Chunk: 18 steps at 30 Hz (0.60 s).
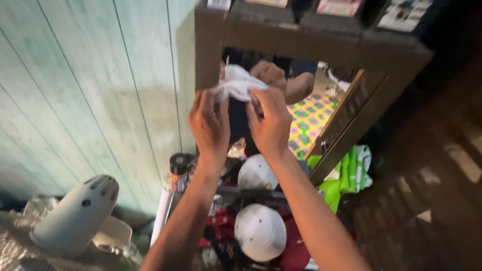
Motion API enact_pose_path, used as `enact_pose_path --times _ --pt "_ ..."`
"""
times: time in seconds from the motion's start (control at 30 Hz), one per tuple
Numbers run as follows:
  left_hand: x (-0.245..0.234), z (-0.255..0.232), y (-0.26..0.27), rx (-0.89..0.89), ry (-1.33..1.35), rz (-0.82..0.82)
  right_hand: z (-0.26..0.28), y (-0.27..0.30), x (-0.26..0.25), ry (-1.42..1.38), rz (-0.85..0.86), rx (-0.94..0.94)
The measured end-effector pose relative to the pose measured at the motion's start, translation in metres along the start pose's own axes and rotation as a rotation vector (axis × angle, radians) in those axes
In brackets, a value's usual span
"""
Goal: The person wipes a mirror with a white cloth, repeatedly folding and repositioning the cloth while cleaning different sections of the mirror surface. The person also briefly handles a small white cap on the dresser before resuming wiping the mirror.
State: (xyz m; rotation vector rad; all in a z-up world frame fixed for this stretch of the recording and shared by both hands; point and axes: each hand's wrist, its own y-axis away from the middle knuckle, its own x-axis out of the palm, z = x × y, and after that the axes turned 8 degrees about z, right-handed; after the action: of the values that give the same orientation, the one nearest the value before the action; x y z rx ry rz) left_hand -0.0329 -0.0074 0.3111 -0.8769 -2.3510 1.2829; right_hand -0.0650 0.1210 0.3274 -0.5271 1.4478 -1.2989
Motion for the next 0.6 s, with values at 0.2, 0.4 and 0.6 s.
enact_pose_path --times 0.2,0.4,0.6 --pt "0.010 -0.033 -0.051 0.132 -0.056 -0.067 -0.004 -0.053 -0.029 0.156 -0.050 -0.186" --pt "0.054 -0.058 -0.036 0.279 0.015 -0.035 -0.037 -0.036 -0.076 0.204 -0.067 -0.123" --pt "0.118 -0.100 -0.011 0.264 0.074 0.084 -0.069 -0.018 -0.150 0.443 -0.096 -0.095"
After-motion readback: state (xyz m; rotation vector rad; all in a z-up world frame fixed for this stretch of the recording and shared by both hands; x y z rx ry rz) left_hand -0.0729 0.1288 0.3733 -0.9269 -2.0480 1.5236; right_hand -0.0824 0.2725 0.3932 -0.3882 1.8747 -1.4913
